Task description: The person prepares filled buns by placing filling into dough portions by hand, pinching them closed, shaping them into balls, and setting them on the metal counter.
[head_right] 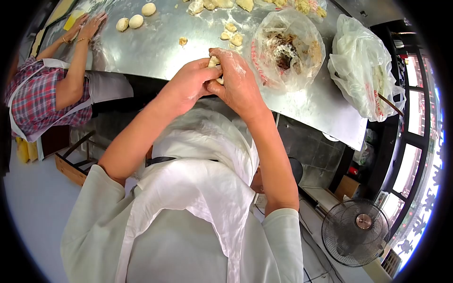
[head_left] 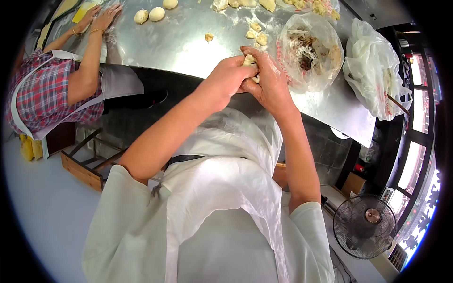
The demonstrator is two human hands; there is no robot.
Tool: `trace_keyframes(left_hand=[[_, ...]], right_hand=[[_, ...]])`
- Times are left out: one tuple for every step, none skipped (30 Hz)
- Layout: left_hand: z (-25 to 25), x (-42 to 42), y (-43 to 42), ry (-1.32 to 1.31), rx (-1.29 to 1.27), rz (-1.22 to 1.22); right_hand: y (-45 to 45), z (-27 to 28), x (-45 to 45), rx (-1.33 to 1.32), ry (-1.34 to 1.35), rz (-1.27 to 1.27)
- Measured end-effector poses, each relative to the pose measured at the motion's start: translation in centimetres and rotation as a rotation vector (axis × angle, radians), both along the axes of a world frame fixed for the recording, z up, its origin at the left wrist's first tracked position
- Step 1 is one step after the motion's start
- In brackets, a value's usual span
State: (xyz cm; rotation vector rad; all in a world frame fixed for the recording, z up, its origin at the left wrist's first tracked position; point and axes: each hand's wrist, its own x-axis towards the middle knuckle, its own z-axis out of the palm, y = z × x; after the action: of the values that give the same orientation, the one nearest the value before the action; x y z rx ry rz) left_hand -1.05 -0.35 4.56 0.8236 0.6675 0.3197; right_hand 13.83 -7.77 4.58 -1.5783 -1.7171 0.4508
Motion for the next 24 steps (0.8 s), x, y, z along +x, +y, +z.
trace_keyframes(left_hand=[[-0.3,-0.6,0.7,-0.056,-0.039,-0.057],[-0.4,-1.1,1.1,-0.112,-0.075,-0.112],[0.8,-1.4,1.2,-0.158,-0.187,-0.091],[2.9,-1.8,1.2,-0.203,-0.297,-0.070],[4.2,-2.2,1.4,-0.247,-0.404,-0.050],[1.9,-2.2,2.0,-0.350,-0.497,-0.113],[-0.3,-2.5,2.1,-0.398,-0.549,-0.093],[-2.4,-2.6,2.3,-0.444,-0.602,-0.080],[-2.6,-2.5,2.4,-0.490,-0.658,-0.074],[-2.6,-2.3,2.5,-0.402,-0.645,-0.046],[-2.6,-1.9,2.1,-0.341,-0.622,0.013],[-0.9,-1.4,1.3,-0.285,-0.594,0.077],[0.0,-1.3,0.9,-0.231,-0.566,0.149],[-3.1,-1.9,1.7,-0.431,-0.533,-0.015],[-2.9,-1.8,1.5,-0.356,-0.475,0.039],[-2.4,-1.1,0.8,-0.283,-0.419,0.084],[-2.1,-0.5,0.5,-0.215,-0.362,0.127],[-2.2,-0.3,0.6,-0.225,-0.329,0.141],[-2.1,-0.2,0.5,-0.200,-0.302,0.157],[-1.9,-0.2,0.3,-0.173,-0.272,0.174],[-1.7,-0.3,0.4,-0.146,-0.240,0.193],[-2.0,-0.7,0.9,-0.174,-0.260,0.125],[-2.5,-1.4,1.6,-0.201,-0.280,0.059],[-2.5,-2.0,2.1,-0.227,-0.302,-0.009]], right_hand=[[0.0,-0.1,0.1,0.033,0.001,0.016],[-0.1,0.0,0.1,0.001,0.140,-0.004],[-0.4,0.2,-0.1,-0.030,0.281,-0.023],[-0.5,0.4,-0.2,-0.058,0.423,-0.043],[-0.4,0.5,-0.4,-0.080,0.527,0.001],[-0.4,0.6,-0.5,-0.105,0.632,0.048],[-0.5,0.7,-0.7,-0.134,0.738,0.093],[-0.4,1.9,-0.7,-0.289,0.562,0.075],[-0.3,1.6,-0.8,-0.262,0.517,0.043],[-0.2,1.2,-0.9,-0.238,0.470,0.006],[-0.1,0.7,-0.8,-0.217,0.418,-0.030],[-0.3,0.4,-0.4,-0.239,0.643,-0.071],[-0.4,0.3,-0.3,-0.254,0.511,-0.086],[-0.6,0.4,-0.6,-0.271,0.380,-0.093],[-0.7,0.4,-0.9,-0.288,0.252,-0.103],[-0.4,-0.7,-1.1,-0.260,0.272,-0.142],[-0.1,-1.3,-1.1,-0.206,0.206,-0.145],[0.4,-1.7,-1.0,-0.152,0.138,-0.142],[0.7,-1.8,-0.9,-0.098,0.073,-0.135],[0.8,-1.8,-0.8,-0.079,0.028,-0.104],[1.1,-1.8,-0.8,-0.057,-0.017,-0.071],[1.5,-1.8,-0.7,-0.032,-0.063,-0.034],[1.9,-1.7,-0.8,-0.051,-0.004,-0.029],[2.0,-1.5,-1.0,-0.073,0.055,-0.025]])
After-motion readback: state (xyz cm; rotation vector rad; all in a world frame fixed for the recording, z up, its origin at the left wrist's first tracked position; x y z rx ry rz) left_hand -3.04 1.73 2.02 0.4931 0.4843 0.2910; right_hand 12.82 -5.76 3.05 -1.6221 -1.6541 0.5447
